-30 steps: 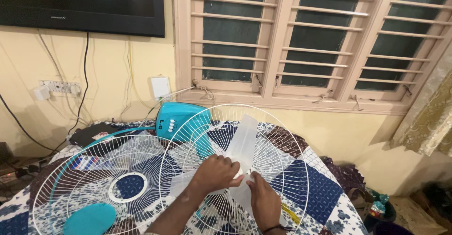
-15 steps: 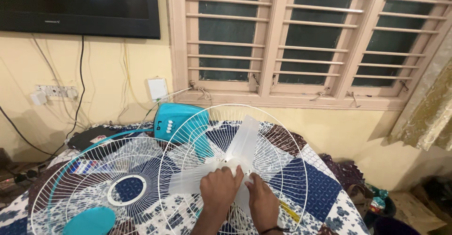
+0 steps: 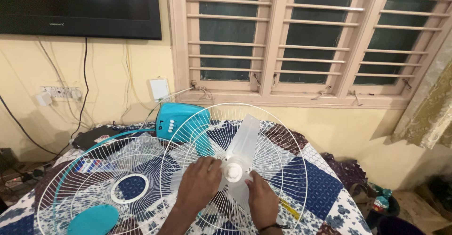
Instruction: The person disassembles a small electric fan on a bed. They remove the front grille, then the fan blades, and finally the rear grille. They also handle the fan's base and use a screwdriver on it.
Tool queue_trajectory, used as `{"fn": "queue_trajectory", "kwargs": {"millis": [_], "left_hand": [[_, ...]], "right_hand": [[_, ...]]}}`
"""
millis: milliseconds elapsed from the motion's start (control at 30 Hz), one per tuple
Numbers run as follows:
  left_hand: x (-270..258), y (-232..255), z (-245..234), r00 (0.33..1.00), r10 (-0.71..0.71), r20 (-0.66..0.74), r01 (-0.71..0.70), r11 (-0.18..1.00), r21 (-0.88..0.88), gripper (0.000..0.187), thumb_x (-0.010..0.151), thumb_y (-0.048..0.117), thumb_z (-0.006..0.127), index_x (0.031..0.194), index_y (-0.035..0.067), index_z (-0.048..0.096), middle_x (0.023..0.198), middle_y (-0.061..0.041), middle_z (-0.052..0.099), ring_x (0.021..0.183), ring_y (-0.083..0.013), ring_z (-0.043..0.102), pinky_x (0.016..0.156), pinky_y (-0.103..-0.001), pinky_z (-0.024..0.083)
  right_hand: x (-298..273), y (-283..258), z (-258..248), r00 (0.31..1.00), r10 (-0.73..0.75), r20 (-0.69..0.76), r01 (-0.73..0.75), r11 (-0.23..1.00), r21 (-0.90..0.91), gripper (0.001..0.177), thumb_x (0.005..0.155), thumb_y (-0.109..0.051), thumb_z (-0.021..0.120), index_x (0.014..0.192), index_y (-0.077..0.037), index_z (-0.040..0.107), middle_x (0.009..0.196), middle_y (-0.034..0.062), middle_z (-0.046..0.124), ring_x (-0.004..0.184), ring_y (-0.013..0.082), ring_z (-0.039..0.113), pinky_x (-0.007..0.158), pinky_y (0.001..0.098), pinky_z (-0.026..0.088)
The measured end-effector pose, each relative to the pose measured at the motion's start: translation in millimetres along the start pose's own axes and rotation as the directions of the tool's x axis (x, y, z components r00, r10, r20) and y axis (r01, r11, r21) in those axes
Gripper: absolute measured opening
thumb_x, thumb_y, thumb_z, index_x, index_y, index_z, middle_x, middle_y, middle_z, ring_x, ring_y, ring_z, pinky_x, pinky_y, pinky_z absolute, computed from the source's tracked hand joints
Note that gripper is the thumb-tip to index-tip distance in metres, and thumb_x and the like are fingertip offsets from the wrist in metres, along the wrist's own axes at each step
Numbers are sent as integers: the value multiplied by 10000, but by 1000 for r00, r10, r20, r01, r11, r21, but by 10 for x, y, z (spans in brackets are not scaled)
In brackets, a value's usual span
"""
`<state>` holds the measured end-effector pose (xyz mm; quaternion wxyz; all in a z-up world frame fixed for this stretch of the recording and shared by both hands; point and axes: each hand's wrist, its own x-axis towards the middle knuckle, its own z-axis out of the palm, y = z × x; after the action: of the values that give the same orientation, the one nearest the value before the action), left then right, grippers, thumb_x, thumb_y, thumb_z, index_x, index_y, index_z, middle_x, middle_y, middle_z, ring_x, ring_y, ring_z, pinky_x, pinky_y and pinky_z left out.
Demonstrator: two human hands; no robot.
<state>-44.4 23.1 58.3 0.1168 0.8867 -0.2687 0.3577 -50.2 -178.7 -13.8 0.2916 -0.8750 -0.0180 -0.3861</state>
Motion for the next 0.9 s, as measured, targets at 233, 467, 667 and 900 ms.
{"fn": "queue_trajectory", "kwargs": {"millis": [233, 467, 667, 900], "left_hand": [[85, -86, 157, 670, 740, 51, -724, 637, 263, 414, 883, 189, 651, 1293, 132, 630, 1435, -81, 608, 1351, -248, 551, 1044, -429, 491], [302, -215, 200, 523, 819, 237, -851, 491, 185, 431, 945, 218, 634, 1352, 76, 611, 1460, -103, 567, 1366, -248, 506, 1065, -423, 485], [345, -253, 178, 566, 795, 219, -819, 514, 254, 441, 873, 159, 673, 1297, 41, 643, 1396, -84, 613, 1304, -232, 567, 975, -347, 524], [236, -204, 250, 698, 713, 64, -713, 685, 151, 433, 835, 117, 689, 1254, 9, 671, 1347, -113, 624, 1222, -252, 587, 945, -363, 548]], "right_hand": [[16, 114, 34, 992, -123, -10, 123, 992, -40, 330, 957, -242, 607, 1251, -91, 622, 1049, 166, 750, 844, 357, 739, 659, 452, 582], [104, 141, -56, 980, -160, 117, 163, 986, -22, 326, 989, -254, 588, 1257, -69, 606, 1068, 174, 756, 799, 339, 757, 592, 432, 600], [91, 132, -93, 977, -187, 104, 187, 982, 5, 315, 996, -259, 599, 1239, -60, 597, 1053, 200, 751, 820, 372, 747, 625, 449, 594], [86, 71, -104, 985, -163, 58, 163, 987, 17, 315, 963, -254, 621, 1229, -85, 610, 1022, 188, 759, 808, 378, 738, 634, 456, 578]]}}
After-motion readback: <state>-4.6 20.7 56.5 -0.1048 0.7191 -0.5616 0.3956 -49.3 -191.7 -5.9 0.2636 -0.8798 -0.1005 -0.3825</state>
